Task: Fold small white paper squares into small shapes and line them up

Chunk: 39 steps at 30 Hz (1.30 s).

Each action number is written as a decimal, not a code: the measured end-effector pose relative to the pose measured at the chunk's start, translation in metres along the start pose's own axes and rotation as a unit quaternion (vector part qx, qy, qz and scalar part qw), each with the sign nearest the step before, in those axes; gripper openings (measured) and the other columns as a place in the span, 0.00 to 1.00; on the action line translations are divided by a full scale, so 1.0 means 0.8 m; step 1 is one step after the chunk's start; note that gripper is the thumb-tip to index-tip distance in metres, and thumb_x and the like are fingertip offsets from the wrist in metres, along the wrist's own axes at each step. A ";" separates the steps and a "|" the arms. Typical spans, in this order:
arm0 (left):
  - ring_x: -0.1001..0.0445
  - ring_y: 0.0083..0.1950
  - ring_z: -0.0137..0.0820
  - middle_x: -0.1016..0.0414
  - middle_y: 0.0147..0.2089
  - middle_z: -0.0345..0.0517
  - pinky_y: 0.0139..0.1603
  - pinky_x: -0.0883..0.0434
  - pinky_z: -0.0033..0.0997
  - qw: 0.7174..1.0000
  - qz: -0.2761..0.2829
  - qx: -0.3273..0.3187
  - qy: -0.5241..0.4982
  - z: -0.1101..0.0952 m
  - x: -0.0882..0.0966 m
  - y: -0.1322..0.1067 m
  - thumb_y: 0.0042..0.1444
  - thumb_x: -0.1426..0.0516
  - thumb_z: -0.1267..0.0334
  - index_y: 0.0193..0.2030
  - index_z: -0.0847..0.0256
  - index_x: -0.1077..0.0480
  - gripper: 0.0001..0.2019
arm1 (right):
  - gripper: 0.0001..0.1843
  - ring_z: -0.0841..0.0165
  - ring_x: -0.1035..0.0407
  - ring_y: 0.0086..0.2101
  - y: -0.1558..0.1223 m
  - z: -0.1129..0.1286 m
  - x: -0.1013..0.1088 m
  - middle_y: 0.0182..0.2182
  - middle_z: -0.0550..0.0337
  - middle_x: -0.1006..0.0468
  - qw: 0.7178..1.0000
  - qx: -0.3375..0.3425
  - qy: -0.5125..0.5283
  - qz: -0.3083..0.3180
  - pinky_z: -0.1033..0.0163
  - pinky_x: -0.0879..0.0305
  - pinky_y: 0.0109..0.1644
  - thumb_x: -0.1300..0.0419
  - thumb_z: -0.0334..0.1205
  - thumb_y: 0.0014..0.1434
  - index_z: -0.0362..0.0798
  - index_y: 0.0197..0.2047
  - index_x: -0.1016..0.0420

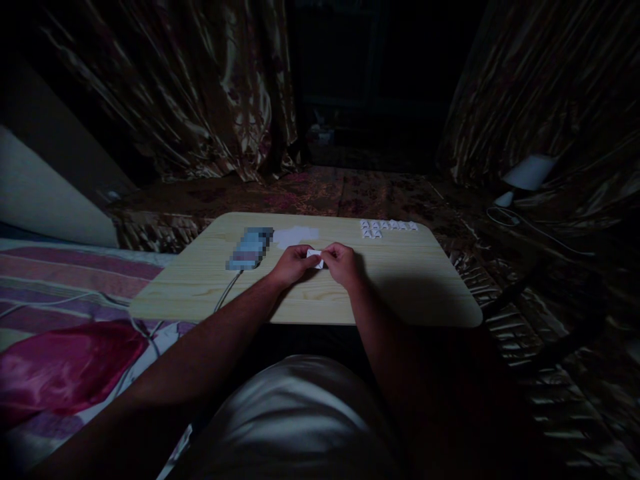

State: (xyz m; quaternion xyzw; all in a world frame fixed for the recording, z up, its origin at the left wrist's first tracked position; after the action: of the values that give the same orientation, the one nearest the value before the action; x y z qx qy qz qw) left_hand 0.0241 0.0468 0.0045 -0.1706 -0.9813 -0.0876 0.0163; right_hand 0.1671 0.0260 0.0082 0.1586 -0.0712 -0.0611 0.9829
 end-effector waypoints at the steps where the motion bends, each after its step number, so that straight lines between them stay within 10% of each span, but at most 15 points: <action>1: 0.37 0.23 0.23 0.30 0.23 0.39 0.26 0.41 0.25 1.000 0.002 0.001 0.002 0.000 0.000 0.000 0.42 0.34 0.56 0.26 0.65 0.29 0.14 | 0.08 0.73 0.40 0.21 0.000 -0.001 0.000 0.17 0.68 0.33 1.000 -0.002 -0.001 0.001 0.67 0.43 0.26 0.40 0.44 0.49 0.48 0.26 0.28; 28: 0.40 0.20 0.23 0.33 0.18 0.38 0.23 0.45 0.26 0.994 0.032 0.095 0.041 -0.004 0.000 0.015 0.37 0.34 0.60 0.21 0.64 0.31 0.11 | 0.04 0.72 0.37 0.21 0.014 0.003 0.000 0.19 0.64 0.28 0.997 -0.048 -0.054 0.007 0.68 0.44 0.24 0.42 0.38 0.43 0.46 0.22 0.28; 39: 0.40 0.20 0.23 0.35 0.18 0.37 0.24 0.45 0.27 0.987 0.086 0.084 0.111 -0.040 0.002 0.099 0.36 0.34 0.59 0.21 0.64 0.30 0.12 | 0.04 0.73 0.41 0.20 0.103 0.002 0.014 0.16 0.66 0.32 0.997 -0.069 -0.039 -0.001 0.67 0.47 0.23 0.42 0.38 0.40 0.46 0.22 0.29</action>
State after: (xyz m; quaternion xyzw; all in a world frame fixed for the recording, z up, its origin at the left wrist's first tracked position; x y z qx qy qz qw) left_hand 0.0497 0.1148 0.0497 -0.2414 -0.9591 -0.0214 0.1465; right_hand 0.1857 0.1015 0.0370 0.0880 -0.1051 -0.0733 0.9878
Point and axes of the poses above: each hand's wrist, its own y-axis towards the middle knuckle, its own x-axis out of the back of the hand, z = x × y, the point moved 5 cm from there along y, towards the middle knuckle
